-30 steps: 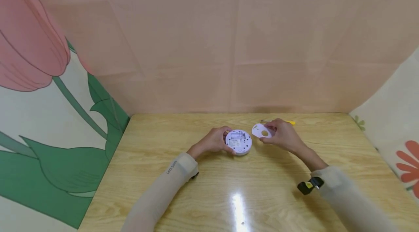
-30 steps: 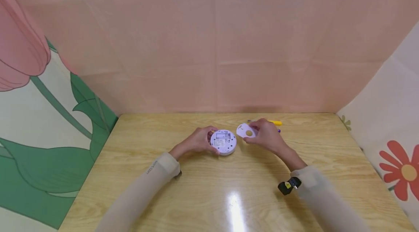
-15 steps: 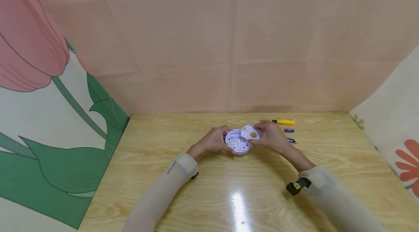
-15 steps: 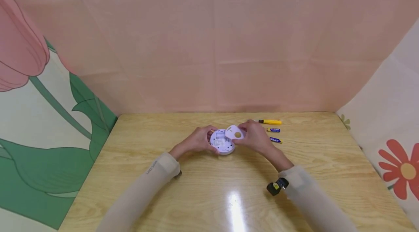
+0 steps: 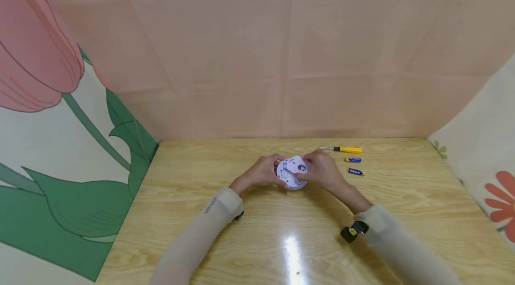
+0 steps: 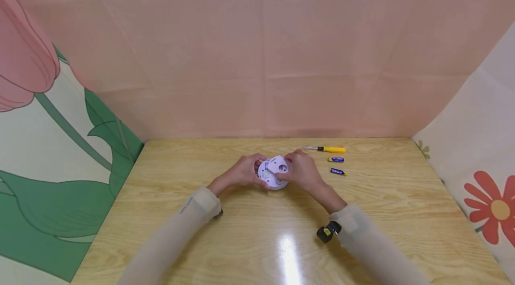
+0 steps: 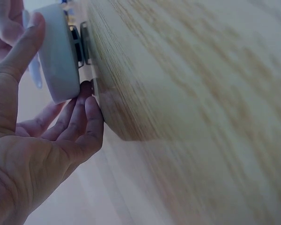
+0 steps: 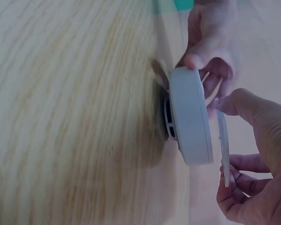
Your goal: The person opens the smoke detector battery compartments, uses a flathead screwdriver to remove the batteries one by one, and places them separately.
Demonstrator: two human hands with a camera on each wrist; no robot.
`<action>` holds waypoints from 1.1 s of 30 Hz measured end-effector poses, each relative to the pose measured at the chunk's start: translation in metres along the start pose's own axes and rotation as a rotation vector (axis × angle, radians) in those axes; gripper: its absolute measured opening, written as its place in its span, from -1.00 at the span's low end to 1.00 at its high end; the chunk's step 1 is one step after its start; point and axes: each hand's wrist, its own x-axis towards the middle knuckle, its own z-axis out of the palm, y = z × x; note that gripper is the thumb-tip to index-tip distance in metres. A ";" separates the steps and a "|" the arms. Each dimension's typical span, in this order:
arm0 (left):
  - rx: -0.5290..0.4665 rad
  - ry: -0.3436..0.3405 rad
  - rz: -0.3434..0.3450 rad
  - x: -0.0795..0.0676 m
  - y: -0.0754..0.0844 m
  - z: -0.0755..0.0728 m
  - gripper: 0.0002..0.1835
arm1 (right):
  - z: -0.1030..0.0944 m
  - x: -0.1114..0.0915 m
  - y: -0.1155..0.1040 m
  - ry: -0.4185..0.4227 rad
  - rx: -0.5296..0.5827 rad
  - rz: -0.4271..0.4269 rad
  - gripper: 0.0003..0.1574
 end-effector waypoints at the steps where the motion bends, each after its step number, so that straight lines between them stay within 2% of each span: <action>1: -0.002 0.000 -0.002 0.000 0.000 0.000 -0.05 | 0.001 0.000 -0.001 0.001 -0.003 0.013 -0.28; 7: -0.008 0.006 -0.018 0.000 0.001 -0.001 -0.06 | 0.005 0.002 -0.008 0.001 -0.030 0.070 -0.24; 14: 0.001 0.011 -0.011 0.001 0.000 -0.001 -0.07 | 0.010 0.000 -0.015 -0.014 -0.065 0.095 -0.20; 33: -0.006 0.005 -0.013 0.001 0.000 0.000 -0.06 | 0.014 0.002 -0.027 0.013 -0.154 0.088 -0.19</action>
